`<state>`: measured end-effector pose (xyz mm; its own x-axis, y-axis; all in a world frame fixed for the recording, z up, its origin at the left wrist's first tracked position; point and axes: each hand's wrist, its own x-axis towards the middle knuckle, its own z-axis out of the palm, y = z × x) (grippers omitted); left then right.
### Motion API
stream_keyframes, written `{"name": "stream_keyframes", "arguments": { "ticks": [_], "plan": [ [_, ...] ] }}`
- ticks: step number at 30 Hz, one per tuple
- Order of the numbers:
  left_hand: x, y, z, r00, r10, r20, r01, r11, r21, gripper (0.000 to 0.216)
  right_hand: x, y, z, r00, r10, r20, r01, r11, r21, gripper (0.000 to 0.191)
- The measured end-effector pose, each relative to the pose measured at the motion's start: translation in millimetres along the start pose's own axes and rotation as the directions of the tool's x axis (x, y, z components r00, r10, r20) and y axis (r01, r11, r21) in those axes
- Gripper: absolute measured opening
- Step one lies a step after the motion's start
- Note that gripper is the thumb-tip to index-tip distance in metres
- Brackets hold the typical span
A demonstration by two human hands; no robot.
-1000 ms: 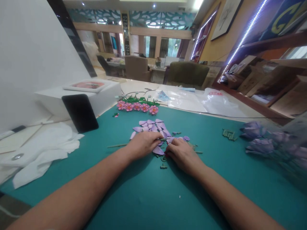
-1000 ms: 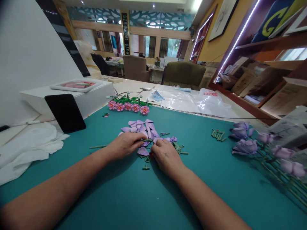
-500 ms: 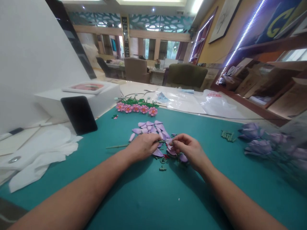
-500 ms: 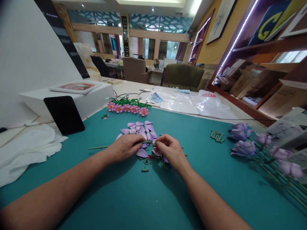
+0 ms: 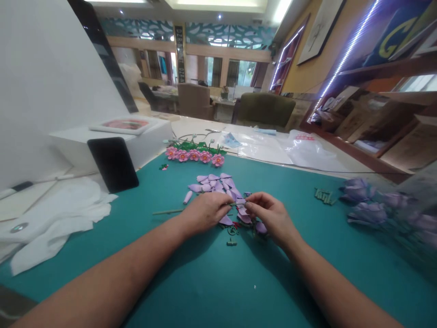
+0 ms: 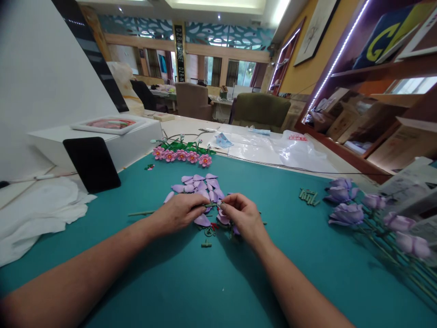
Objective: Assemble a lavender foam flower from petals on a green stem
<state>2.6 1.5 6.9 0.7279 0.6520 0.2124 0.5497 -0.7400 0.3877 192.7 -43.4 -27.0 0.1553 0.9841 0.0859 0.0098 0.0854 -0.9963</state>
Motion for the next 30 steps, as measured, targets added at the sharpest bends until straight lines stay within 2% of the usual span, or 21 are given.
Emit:
{"name": "stream_keyframes", "arguments": {
  "ticks": [5, 10, 15, 20, 30],
  "plan": [
    [1.2, -2.8, 3.2, 1.000, 0.011, 0.023, -0.011, 1.000, 0.010, 0.024, -1.2, -3.5, 0.9, 0.999, -0.029, 0.032, 0.031, 0.998, -0.057, 0.030],
    [1.0, -4.9, 6.6, 0.999, 0.036, 0.031, -0.037, 0.998, 0.043, 0.024, -3.2, -1.4, 1.1, 0.992, -0.112, 0.062, 0.122, 0.973, -0.198, 0.025],
    [-0.6, -2.5, 8.4, 0.998, 0.054, 0.030, -0.056, 0.996, 0.076, 0.023, -6.3, 2.8, 1.8, 0.969, -0.224, 0.100, 0.245, 0.894, -0.375, 0.016],
    [-1.4, 0.7, 11.8, 0.998, 0.052, 0.029, -0.054, 0.992, 0.110, 0.022, -8.4, 4.8, 3.7, 0.924, -0.356, 0.142, 0.380, 0.801, -0.463, 0.012],
    [-2.0, 3.3, 11.0, 0.999, 0.044, 0.001, -0.044, 0.995, 0.092, 0.021, -8.2, 9.7, 4.7, 0.964, -0.236, 0.120, 0.265, 0.880, -0.395, 0.010]
  ]
}}
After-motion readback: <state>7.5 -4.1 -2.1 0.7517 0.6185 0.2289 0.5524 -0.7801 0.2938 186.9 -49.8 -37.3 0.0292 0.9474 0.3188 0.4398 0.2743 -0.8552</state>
